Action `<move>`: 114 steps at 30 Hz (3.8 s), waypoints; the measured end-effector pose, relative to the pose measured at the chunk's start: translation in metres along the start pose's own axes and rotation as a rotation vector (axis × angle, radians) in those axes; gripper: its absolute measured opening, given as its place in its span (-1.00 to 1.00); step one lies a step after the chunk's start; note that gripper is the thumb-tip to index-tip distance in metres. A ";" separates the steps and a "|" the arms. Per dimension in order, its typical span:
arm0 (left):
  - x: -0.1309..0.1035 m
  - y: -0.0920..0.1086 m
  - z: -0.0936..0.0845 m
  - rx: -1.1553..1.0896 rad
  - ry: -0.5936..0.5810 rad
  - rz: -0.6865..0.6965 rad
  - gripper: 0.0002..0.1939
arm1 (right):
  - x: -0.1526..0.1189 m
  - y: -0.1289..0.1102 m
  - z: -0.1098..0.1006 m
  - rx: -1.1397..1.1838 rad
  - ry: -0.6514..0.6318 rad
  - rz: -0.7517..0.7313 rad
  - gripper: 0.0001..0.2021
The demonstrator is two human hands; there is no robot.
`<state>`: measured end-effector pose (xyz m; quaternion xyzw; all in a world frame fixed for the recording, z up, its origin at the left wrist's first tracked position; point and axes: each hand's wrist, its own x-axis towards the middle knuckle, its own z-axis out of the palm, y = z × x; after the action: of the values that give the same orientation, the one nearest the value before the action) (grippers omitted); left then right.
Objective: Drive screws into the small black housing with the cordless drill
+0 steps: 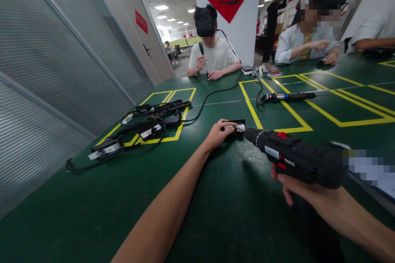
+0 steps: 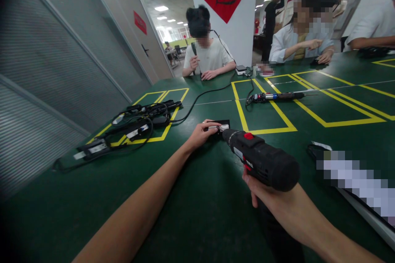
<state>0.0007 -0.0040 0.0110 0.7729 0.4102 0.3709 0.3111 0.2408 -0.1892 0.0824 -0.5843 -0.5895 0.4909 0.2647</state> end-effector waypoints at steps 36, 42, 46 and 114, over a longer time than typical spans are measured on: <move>-0.002 0.005 0.000 0.008 -0.021 0.020 -0.68 | 0.001 -0.002 0.001 -0.064 0.034 0.004 -0.58; -0.001 0.005 -0.001 0.025 -0.034 0.001 -0.67 | 0.000 -0.007 0.001 -0.026 0.023 -0.002 -0.63; -0.001 0.006 -0.001 0.025 -0.032 -0.002 -0.69 | -0.001 -0.010 0.001 -0.020 0.045 -0.028 -0.64; 0.001 0.003 -0.002 0.034 -0.035 -0.016 -0.68 | -0.005 -0.005 0.003 -0.080 -0.003 0.089 -0.53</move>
<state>0.0004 -0.0047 0.0151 0.7811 0.4170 0.3481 0.3080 0.2369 -0.1943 0.0867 -0.6192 -0.5826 0.4792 0.2181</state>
